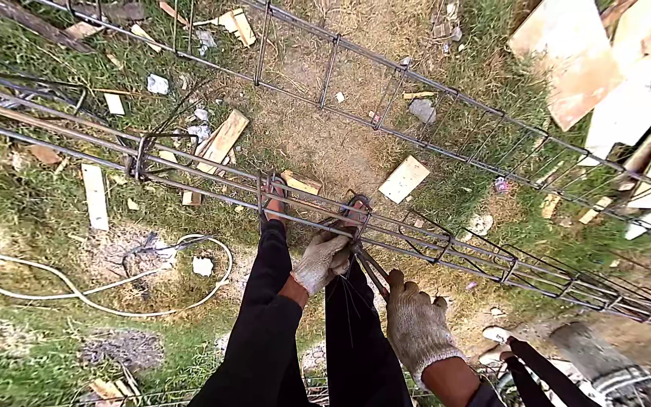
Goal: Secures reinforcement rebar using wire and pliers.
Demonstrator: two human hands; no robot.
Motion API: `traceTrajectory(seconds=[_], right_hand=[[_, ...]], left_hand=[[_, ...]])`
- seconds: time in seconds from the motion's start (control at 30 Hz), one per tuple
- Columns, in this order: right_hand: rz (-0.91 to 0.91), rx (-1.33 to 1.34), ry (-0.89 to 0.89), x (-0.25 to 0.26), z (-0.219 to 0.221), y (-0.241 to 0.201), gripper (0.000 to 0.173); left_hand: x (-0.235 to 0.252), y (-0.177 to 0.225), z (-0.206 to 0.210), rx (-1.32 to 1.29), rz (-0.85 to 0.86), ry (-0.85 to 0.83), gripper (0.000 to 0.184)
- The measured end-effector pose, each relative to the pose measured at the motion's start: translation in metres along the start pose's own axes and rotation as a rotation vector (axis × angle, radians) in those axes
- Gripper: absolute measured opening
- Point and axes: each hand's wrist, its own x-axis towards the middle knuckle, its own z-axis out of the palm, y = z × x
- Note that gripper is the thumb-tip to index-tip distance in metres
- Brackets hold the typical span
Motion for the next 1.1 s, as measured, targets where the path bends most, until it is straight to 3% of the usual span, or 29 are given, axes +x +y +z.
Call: traceTrajectory(seconds=[0.4,0.67,0.77,0.83,0.97,1.1], right_hand=[[-0.004,-0.006,-0.007,-0.009,-0.012,-0.003,0.05],[0.065,0.12,0.025,-0.007,0.021,-0.017,0.054],[0.056,0.239,-0.017,-0.007,0.026,-0.019,0.056],[0.043,0.314,-0.02,-0.008,0.032,-0.017,0.056],[0.02,0.394,-0.108,-0.01,0.023,-0.014,0.057],[0.006,0.391,-0.115,-0.007,0.019,-0.008,0.057]], left_hand=[[0.005,0.003,0.003,0.097,0.034,0.028,0.013],[0.002,-0.004,0.009,0.108,0.074,0.065,0.015],[-0.001,-0.003,0.007,0.22,0.069,0.089,0.017],[-0.011,-0.002,0.004,0.424,0.083,0.19,0.024],[-0.028,-0.012,-0.028,0.866,0.313,0.508,0.037],[-0.07,-0.012,-0.06,1.271,0.764,0.54,0.038]])
